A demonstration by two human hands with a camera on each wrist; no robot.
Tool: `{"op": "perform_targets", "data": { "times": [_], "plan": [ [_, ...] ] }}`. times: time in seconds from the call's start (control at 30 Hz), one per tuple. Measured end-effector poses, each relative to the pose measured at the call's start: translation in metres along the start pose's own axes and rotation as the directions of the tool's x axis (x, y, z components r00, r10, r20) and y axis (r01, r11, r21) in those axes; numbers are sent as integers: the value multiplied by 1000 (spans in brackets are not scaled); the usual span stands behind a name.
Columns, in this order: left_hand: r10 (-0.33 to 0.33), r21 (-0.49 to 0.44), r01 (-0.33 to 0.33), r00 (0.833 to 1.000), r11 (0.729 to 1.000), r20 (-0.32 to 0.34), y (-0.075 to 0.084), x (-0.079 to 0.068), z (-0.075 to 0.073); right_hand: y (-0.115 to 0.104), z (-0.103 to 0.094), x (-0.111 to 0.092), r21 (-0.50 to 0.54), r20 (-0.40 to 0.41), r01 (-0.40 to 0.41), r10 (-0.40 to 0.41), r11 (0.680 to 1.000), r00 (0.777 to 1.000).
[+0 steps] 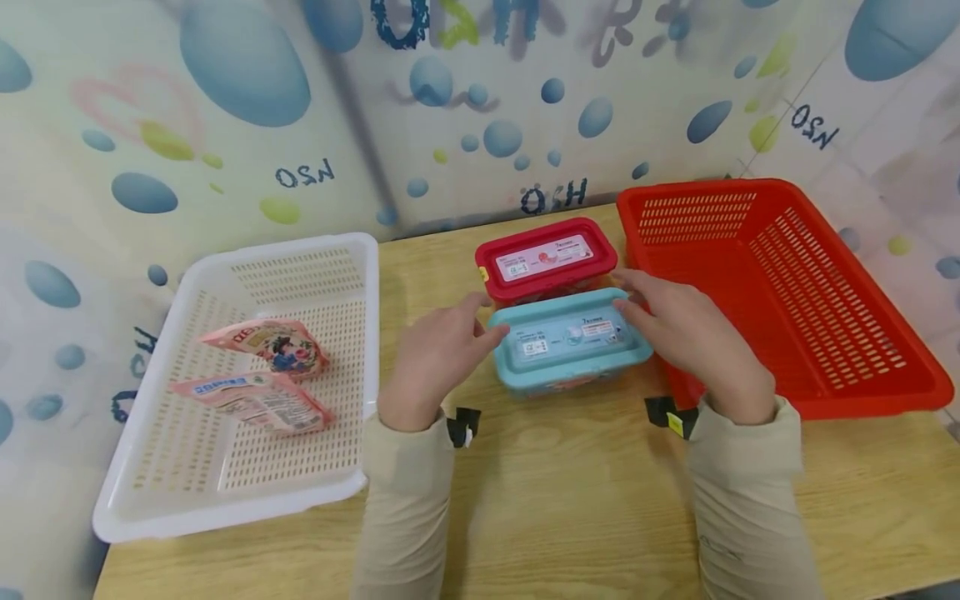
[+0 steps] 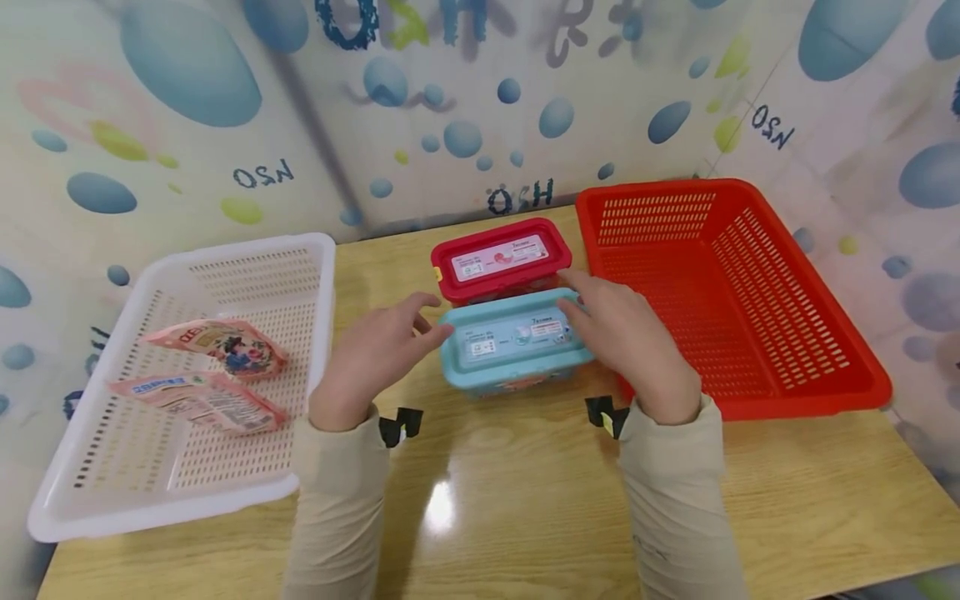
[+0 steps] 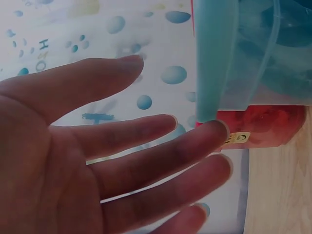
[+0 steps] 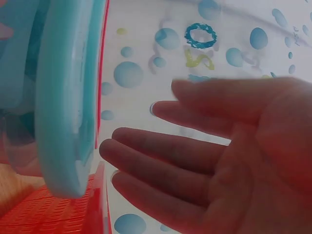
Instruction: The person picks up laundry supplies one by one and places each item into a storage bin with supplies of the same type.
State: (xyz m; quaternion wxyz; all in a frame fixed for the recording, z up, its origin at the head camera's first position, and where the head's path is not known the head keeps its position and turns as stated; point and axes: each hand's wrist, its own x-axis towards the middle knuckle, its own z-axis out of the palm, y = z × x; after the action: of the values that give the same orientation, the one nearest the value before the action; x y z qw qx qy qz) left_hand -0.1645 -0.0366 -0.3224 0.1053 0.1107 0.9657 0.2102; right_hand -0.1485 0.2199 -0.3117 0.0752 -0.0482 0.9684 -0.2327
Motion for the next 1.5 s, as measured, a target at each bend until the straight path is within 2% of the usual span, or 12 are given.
{"op": "perform_targets", "data": {
  "times": [0.33,0.7,1.17,1.5],
  "plan": [
    [-56,1,56,996,998,65,-2,11,5,1,-1,1,-30,-6,19,-19,999,1000],
    [11,-24,-9,997,1000,83,-5,18,13,0,0,2,-23,16,-44,44,999,999],
    [5,-14,-4,993,1000,119,-2,19,15,-1,3,2,-37,3,-78,78,996,997],
    [23,-7,-22,993,1000,112,-4,19,16,0,3,1,-42,0,-73,73,996,997]
  ]
}}
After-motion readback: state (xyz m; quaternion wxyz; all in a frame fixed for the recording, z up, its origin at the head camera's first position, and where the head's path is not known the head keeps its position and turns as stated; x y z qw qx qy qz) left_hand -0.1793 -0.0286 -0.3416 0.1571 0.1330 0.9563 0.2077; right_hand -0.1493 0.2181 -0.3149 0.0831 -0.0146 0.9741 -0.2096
